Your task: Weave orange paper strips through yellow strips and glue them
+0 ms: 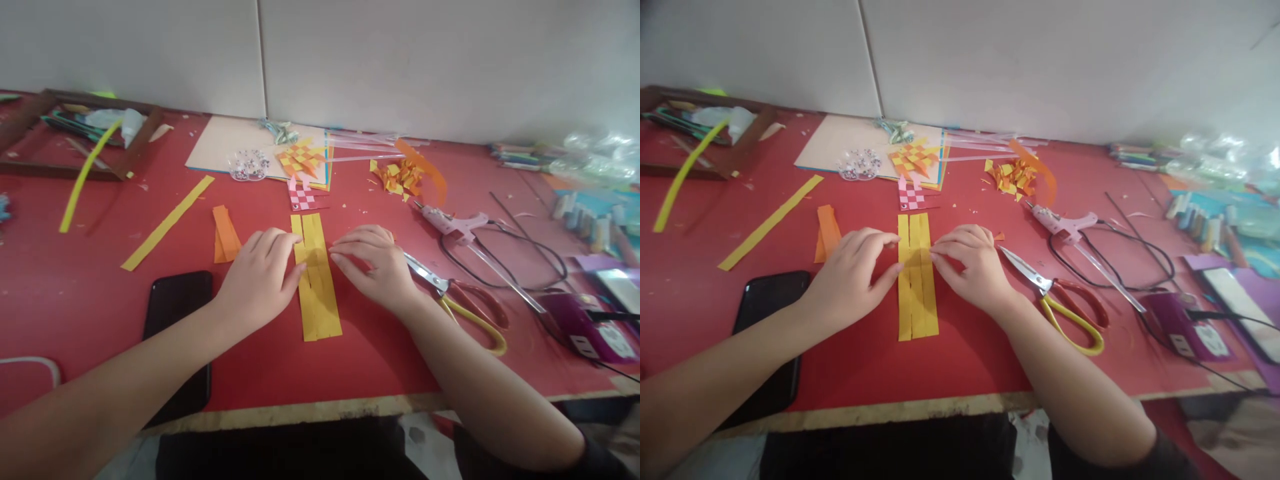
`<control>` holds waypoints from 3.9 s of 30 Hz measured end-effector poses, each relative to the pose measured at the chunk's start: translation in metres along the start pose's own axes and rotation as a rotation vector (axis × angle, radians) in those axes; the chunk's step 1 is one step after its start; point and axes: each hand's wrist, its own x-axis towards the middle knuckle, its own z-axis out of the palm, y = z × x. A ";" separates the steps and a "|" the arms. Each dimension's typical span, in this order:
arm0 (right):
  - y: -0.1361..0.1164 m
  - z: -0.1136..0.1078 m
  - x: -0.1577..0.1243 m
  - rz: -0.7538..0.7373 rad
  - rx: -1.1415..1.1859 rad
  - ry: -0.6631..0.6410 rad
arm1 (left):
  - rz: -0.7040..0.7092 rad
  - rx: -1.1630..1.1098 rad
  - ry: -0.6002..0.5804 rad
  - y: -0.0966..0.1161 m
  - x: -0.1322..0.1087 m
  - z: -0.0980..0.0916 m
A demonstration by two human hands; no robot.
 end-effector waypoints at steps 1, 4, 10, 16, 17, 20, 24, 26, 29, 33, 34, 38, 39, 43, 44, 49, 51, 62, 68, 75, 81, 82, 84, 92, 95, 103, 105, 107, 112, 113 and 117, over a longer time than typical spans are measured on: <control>0.001 0.000 0.000 0.012 -0.002 0.014 | -0.008 0.003 -0.002 0.000 0.003 -0.003; 0.002 0.003 0.001 0.043 -0.003 0.016 | -0.014 0.038 -0.071 0.003 0.009 -0.015; 0.003 0.011 0.001 0.042 0.003 -0.008 | 0.142 0.120 -0.197 0.019 -0.007 -0.022; 0.002 0.014 0.001 0.078 0.011 -0.003 | 0.316 0.093 -0.140 0.022 -0.031 -0.009; 0.002 0.014 0.002 0.082 0.014 0.005 | 0.331 0.093 -0.127 0.022 -0.033 -0.007; 0.001 0.015 0.002 0.090 0.031 0.031 | 0.350 0.080 -0.101 0.020 -0.034 -0.004; -0.003 0.014 0.004 0.109 0.049 0.058 | 0.347 0.030 -0.060 0.017 -0.038 0.001; -0.006 0.011 0.006 0.126 0.067 0.051 | 0.356 0.011 -0.033 0.015 -0.041 0.004; -0.011 0.007 0.011 0.170 0.111 0.010 | 0.365 -0.006 -0.017 0.014 -0.044 0.008; -0.011 0.003 0.021 0.287 0.158 -0.059 | 0.359 -0.022 -0.031 0.015 -0.045 0.010; -0.009 0.004 0.025 0.306 0.151 -0.070 | 0.359 -0.023 -0.034 0.015 -0.045 0.010; 0.005 0.008 0.045 0.297 0.042 -0.102 | 0.356 -0.014 -0.054 0.015 -0.045 0.011; 0.009 0.009 0.051 0.284 0.013 -0.121 | 0.353 -0.012 -0.060 0.015 -0.045 0.012; 0.018 0.014 0.070 0.234 -0.045 -0.232 | 0.347 -0.013 -0.072 0.016 -0.046 0.013; 0.018 0.015 0.073 0.224 -0.053 -0.262 | 0.345 -0.012 -0.073 0.016 -0.046 0.013; 0.018 0.019 0.079 0.181 -0.108 -0.363 | 0.333 -0.013 -0.084 0.016 -0.045 0.013; 0.020 0.021 0.078 0.158 -0.122 -0.361 | 0.330 -0.017 -0.086 0.016 -0.045 0.013; 0.022 0.028 0.071 0.094 -0.156 -0.307 | 0.320 -0.050 -0.110 0.015 -0.044 0.015; 0.021 0.031 0.069 0.068 -0.149 -0.278 | 0.321 -0.037 -0.110 0.015 -0.044 0.016; 0.014 0.029 0.065 0.104 -0.096 -0.205 | 0.324 -0.022 -0.111 0.015 -0.044 0.016; -0.001 0.005 0.058 0.273 0.224 -0.229 | 0.316 -0.029 -0.103 0.016 -0.043 0.016; -0.004 0.000 0.055 0.306 0.302 -0.246 | 0.315 -0.033 -0.107 0.016 -0.043 0.016; -0.011 -0.008 0.050 0.352 0.404 -0.273 | 0.311 -0.038 -0.116 0.016 -0.043 0.016; -0.028 -0.014 0.025 0.213 0.362 -0.261 | 0.318 -0.019 -0.080 0.015 -0.045 0.019; -0.024 -0.006 0.017 0.193 0.307 -0.191 | 0.317 -0.021 -0.074 0.015 -0.045 0.019; -0.022 0.001 0.004 -0.013 0.175 -0.137 | 0.331 -0.023 -0.046 0.015 -0.044 0.019; -0.023 0.000 -0.002 -0.050 0.173 -0.142 | 0.334 -0.018 -0.026 0.015 -0.044 0.019; -0.023 0.000 -0.008 -0.091 0.176 -0.156 | 0.339 -0.025 -0.018 0.015 -0.043 0.018; -0.022 0.005 -0.022 -0.131 0.124 -0.170 | 0.327 -0.061 -0.036 0.016 -0.041 0.015; -0.022 0.006 -0.024 -0.138 0.114 -0.165 | 0.324 -0.071 -0.046 0.016 -0.040 0.014; -0.022 0.008 -0.029 -0.150 0.094 -0.160 | 0.332 -0.098 -0.051 0.017 -0.038 0.012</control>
